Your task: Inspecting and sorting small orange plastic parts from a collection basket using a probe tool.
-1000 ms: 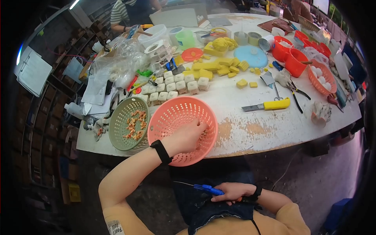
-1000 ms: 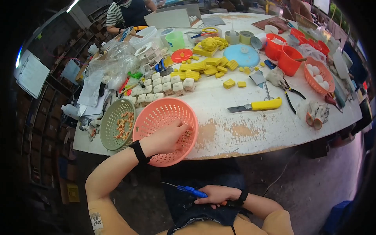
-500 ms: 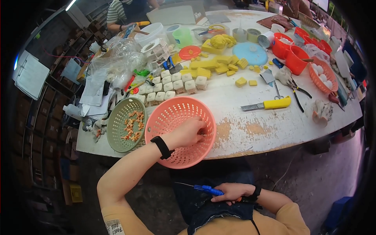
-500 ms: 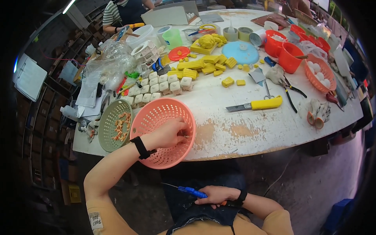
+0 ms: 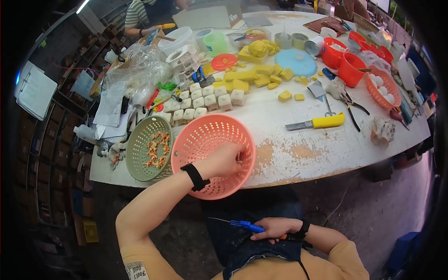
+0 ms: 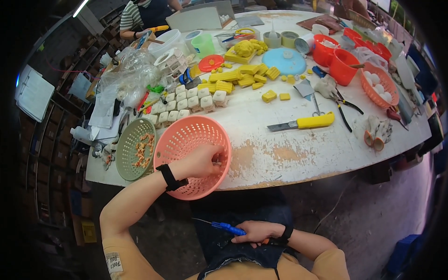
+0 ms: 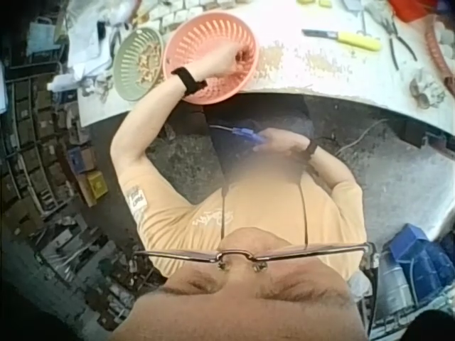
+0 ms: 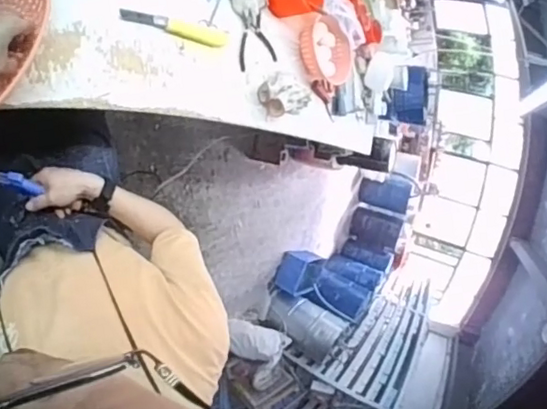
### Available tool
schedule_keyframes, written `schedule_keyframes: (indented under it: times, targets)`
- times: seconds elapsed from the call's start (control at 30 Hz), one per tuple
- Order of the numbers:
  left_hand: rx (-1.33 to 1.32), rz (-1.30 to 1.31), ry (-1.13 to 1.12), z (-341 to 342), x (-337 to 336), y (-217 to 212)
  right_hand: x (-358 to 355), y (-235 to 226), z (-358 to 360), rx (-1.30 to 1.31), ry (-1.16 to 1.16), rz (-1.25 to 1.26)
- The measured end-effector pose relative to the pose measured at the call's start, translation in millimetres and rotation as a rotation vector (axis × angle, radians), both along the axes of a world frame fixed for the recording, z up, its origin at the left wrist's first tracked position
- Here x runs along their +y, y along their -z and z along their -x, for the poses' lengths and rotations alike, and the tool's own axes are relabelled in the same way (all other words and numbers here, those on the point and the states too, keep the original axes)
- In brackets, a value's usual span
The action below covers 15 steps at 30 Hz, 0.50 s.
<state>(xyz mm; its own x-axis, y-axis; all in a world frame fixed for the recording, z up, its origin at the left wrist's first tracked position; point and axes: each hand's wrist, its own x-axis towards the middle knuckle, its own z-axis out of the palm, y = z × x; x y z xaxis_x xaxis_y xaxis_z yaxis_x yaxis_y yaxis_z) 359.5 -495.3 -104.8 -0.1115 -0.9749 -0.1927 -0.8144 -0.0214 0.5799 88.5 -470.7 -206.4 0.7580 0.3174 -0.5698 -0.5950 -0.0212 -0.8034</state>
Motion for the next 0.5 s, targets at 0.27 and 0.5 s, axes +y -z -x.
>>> schedule_keyframes:
  times: [0.27,0.5]
  targets:
    - [0.833,-0.444,-0.374,-27.7,6.5,-20.5,-0.7,-5.2,-0.2,-0.017,0.003,-0.002]
    - [1.155,-0.527,-0.479,-39.9,13.2,-21.5,-0.2,-3.1,-1.9,0.010,-0.026,0.016]
